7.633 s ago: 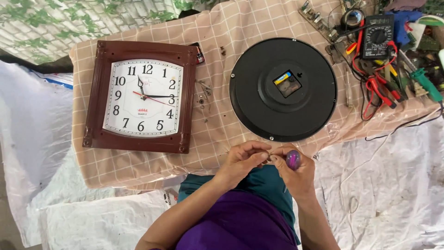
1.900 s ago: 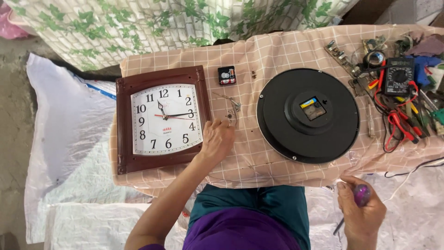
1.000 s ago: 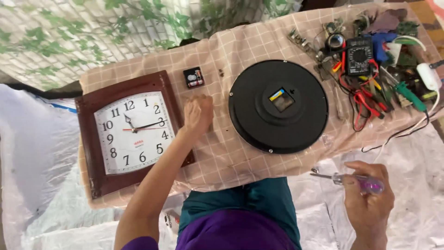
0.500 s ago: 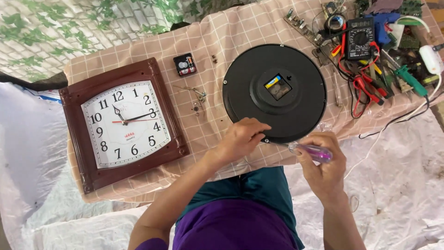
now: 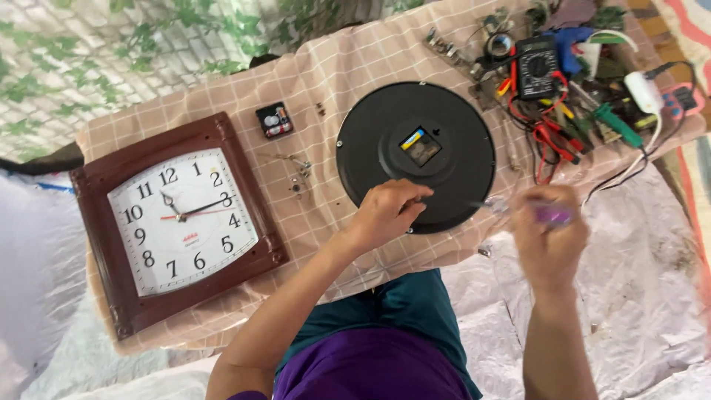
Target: The person uses a screwdriver to remove screws from the back of a round black clock and a square brown wall clock. They place the removed screws on the table and continue to manipulate the clock backs and small components.
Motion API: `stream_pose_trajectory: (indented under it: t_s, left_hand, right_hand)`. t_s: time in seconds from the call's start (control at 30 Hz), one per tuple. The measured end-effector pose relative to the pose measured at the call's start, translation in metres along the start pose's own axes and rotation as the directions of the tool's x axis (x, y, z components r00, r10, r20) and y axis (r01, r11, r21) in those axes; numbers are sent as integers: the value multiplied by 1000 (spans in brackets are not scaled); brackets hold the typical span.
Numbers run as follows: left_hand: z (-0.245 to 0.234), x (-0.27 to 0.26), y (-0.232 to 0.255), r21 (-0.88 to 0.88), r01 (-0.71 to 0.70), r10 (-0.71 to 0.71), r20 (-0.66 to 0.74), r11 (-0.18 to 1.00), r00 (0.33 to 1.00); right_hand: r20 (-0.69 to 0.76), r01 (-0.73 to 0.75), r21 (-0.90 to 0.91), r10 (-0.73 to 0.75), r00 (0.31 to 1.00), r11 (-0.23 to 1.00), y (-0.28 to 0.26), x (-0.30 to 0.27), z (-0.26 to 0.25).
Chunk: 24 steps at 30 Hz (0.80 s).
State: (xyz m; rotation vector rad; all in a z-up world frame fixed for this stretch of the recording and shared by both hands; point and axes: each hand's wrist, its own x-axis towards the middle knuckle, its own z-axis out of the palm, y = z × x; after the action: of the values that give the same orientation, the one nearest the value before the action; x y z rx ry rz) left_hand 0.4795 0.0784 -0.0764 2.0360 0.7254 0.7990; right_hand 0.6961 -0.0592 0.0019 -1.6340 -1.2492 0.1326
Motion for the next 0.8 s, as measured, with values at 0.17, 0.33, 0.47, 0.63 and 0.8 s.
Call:
stream_pose_trajectory:
  t_s: [0.17,0.33,0.47,0.63,0.8]
  left_hand:
    - [28,66,11,-26,-83,83,8,996,997]
    - [70,125,11,4,-114,114,56,993,992]
    - [90,136,9,-64,-100,106,98,993,990]
    - [53,103,41,-119,-68,94,237,991,967]
    - [70,99,-31,403,-244,304,-91,882,948]
  right_hand:
    - [-73,88,-34,-90,993,996,40,46,-5]
    - [-103,147,-58,-152,983,987,73,73,2]
    - [-67,262,-105,-270,961,959,74,74,-3]
    - [-41,121,9,-121,992,993,31,53,2]
    - [-47,66,-10,-67,997,998,15,59,1]
